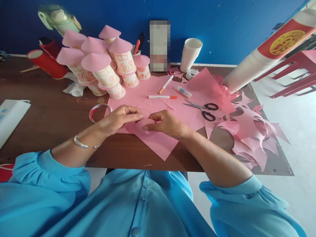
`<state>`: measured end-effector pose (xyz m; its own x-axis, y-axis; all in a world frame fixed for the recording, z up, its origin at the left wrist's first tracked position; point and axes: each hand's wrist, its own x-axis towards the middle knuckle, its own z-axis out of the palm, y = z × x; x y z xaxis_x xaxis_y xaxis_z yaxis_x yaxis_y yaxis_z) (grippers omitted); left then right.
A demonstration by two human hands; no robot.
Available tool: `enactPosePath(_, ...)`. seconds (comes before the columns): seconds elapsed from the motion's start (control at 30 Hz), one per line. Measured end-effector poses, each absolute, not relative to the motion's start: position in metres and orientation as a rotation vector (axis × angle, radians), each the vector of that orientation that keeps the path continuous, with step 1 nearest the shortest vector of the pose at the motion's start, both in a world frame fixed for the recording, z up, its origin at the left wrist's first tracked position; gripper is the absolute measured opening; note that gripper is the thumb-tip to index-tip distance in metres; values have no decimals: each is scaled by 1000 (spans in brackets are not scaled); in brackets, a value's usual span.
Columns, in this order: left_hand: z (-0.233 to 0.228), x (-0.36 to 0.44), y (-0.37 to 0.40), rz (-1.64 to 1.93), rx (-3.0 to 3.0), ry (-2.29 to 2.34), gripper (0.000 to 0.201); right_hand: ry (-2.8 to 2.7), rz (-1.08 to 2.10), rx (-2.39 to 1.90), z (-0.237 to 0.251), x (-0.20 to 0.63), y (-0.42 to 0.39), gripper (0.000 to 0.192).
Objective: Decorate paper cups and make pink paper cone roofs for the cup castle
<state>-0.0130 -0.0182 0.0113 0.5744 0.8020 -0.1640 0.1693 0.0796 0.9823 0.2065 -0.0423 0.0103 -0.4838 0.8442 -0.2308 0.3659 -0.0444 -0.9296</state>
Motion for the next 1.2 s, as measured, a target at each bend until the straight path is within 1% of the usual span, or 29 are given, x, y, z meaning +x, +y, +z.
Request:
enactPosePath(0.1, 11, -14, -18, 596, 1381, 889, 39, -1764, 1611, -1272, 9, 207, -42, 41)
enactPosePath(0.3, 10, -13, -17, 613, 1469, 870, 31, -1782, 1573, -1262, 7, 207, -42, 45)
enactPosePath(0.47, 10, -13, -20, 661, 1407, 909, 39, -1607, 1608, -1198, 6, 205, -43, 52)
enactPosePath(0.53, 9, -14, -20, 677, 1352, 888, 40, -1439, 1647, -1139, 6, 204, -44, 50)
enactPosePath(0.67, 4, -15, -18, 707, 1252, 800, 32, -1197, 1675, -1027, 5, 201, -45, 43)
enactPosePath(0.9, -1, -17, -14, 751, 1115, 770, 27, -1228, 1771, -996, 3, 205, -46, 39)
enactPosePath(1.07, -1, -19, -14, 737, 1121, 741, 23, -1229, 1755, -996, 4, 205, -45, 35)
enactPosePath(1.2, 2, -20, -15, 703, 1141, 777, 23, -1198, 1724, -1001, 3, 204, -44, 36)
